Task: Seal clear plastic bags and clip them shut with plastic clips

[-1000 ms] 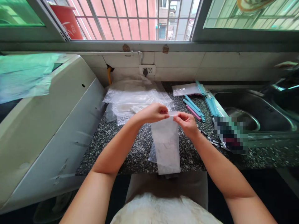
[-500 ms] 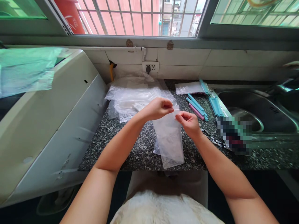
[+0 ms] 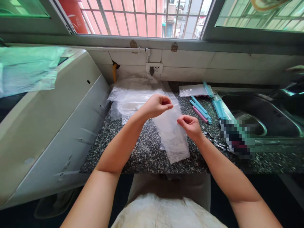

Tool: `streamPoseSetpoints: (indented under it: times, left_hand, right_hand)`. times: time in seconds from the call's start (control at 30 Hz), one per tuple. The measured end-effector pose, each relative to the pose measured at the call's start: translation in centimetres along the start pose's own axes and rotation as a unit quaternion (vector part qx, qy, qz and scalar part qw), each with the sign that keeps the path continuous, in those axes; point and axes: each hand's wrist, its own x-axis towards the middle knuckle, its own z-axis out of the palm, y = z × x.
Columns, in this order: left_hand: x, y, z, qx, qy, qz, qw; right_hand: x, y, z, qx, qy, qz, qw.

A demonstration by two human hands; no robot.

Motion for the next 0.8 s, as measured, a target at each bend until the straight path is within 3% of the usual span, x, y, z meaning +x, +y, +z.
streamPoseSetpoints:
  times: [0.3, 0.67, 0.8]
  left_hand:
    - [-0.2, -0.2, -1.4, -0.013, 0.041, -0.041, 0.998]
    - [-0.1, -0.4, -2.0, 0.013, 0.054, -0.047, 0.997]
    - [-0.2, -0.8, -2.7, 0.024, 0.085, -0.045, 0.995]
  right_hand:
    - [-0.1, 0.2, -0.1, -0.016, -0.009, -0.013, 1.000]
    - [0.1, 0.7, -0.2, -0.048, -0.023, -0.016, 0.998]
    - [0.3, 0.9, -0.2, -0.063, -0.029, -0.011, 0.997]
